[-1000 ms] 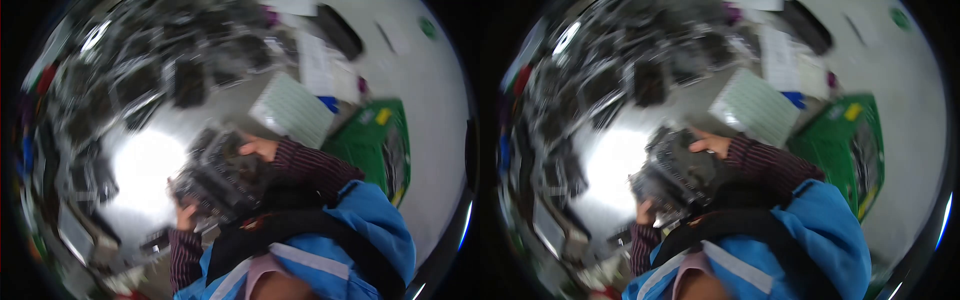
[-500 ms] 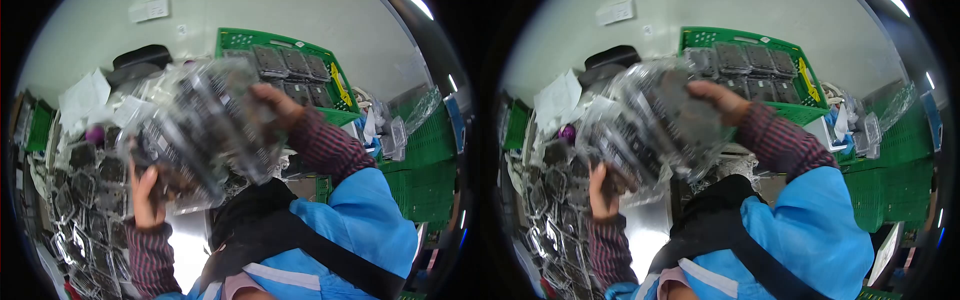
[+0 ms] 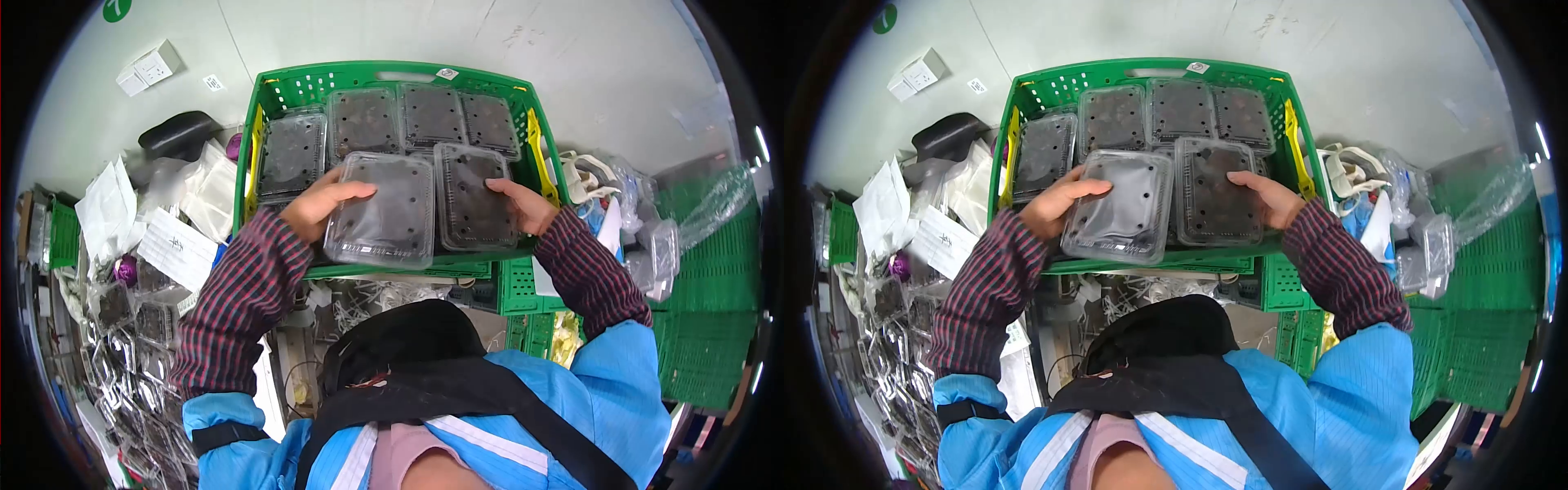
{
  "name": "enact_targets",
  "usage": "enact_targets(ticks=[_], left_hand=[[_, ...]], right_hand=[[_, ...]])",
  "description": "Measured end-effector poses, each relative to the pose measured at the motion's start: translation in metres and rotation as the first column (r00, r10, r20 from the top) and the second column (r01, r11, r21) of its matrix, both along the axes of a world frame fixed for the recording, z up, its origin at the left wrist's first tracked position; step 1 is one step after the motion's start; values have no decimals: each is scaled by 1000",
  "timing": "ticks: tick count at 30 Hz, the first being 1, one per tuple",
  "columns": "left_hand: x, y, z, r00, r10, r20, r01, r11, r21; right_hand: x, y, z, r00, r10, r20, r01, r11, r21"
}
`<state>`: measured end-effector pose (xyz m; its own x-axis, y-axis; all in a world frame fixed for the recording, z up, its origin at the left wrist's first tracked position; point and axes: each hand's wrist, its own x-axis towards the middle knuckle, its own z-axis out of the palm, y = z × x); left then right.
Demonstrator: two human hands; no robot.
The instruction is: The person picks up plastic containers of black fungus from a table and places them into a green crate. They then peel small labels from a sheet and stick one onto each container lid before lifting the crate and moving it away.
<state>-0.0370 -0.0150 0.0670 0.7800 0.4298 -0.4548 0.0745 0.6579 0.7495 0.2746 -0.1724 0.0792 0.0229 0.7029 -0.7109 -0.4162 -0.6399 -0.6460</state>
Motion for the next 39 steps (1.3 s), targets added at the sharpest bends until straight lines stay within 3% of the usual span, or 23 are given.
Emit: enact_targets(ticks=[2, 4, 6, 8, 10, 12, 14, 16, 18, 21, 23, 24, 26, 28, 30, 31, 33, 34, 35, 36, 37, 38, 39], left_hand=[[-9, -7, 9, 993, 60, -98, -52, 995, 82], [-21, -19, 21, 974, 118, -195, -86, 983, 163], [-29, -28, 34, 927, 200, -318, -127, 963, 238], [-43, -29, 38, 914, 236, -332, -180, 965, 191], [-62, -26, 26, 910, 337, -243, -281, 929, 239], [-79, -21, 48, 858, 437, -271, -312, 861, 402], [-111, -1, 62, 798, 413, -439, -164, 850, 501], [-118, 8, 70, 746, 397, -535, -101, 861, 498], [-115, 16, 65, 714, 374, -592, 36, 825, 564], [-103, 31, 55, 723, 366, -585, 86, 793, 603], [-94, 35, 57, 588, 453, -670, 285, 659, 696], [-95, 38, 53, 584, 459, -669, 279, 661, 696], [-96, 41, 46, 573, 601, -558, 476, 310, 823], [-94, 45, 40, 562, 574, -596, 462, 381, 801], [-83, 42, 14, 461, 515, -723, 533, 491, 689], [-75, 38, -7, 362, 449, -817, 655, 501, 565], [-72, 27, 12, 475, 456, -753, 502, 563, 657], [-78, 26, 14, 542, 470, -697, 348, 629, 695], [-72, 13, 27, 517, 492, -700, 348, 627, 697], [-76, -2, -14, 619, 684, -386, 380, 169, 909], [-76, -19, -2, 695, 671, -257, 381, -40, 924], [-79, -29, 2, 775, 616, -140, 238, -79, 968], [-94, -42, 8, 760, 645, -74, 98, -2, 995]], right_hand=[[9, 3, -2, 999, 8, -42, -7, 1000, 13], [22, 1, -12, 974, 54, 219, -80, 991, 111], [25, 3, -21, 992, 39, 120, -58, 985, 163], [16, 2, -18, 998, -21, 60, 10, 984, 175], [20, 2, -14, 997, 1, 71, -14, 981, 193], [31, 0, -5, 997, 18, 78, -34, 976, 214], [52, -9, 11, 970, -58, 234, -4, 966, 258], [66, -19, 29, 908, -77, 412, 13, 988, 155], [92, -29, 7, 914, -108, 392, 35, 981, 189], [93, -34, 5, 909, -70, 410, 5, 988, 157], [88, -34, 0, 885, -114, 451, 44, 986, 163], [89, -34, 2, 886, -106, 452, 34, 986, 163], [93, -36, 7, 808, 72, 585, -75, 997, -20], [88, -33, 2, 791, 68, 608, -84, 996, -2], [84, -32, 2, 766, 126, 630, -123, 991, -49], [85, -33, 4, 763, 141, 631, -140, 989, -52], [91, -30, 2, 701, 222, 678, -164, 975, -149], [101, -34, -9, 644, 201, 738, -226, 972, -67], [66, -25, 16, 425, 318, 847, -242, 942, -232], [111, -39, -30, 96, 131, 987, -460, 885, -73], [92, -31, -18, -4, 78, 997, -502, 862, -70], [77, -24, -10, -69, 63, 996, -463, 882, -88], [58, -14, -3, -10, 65, 998, -450, 891, -62]])
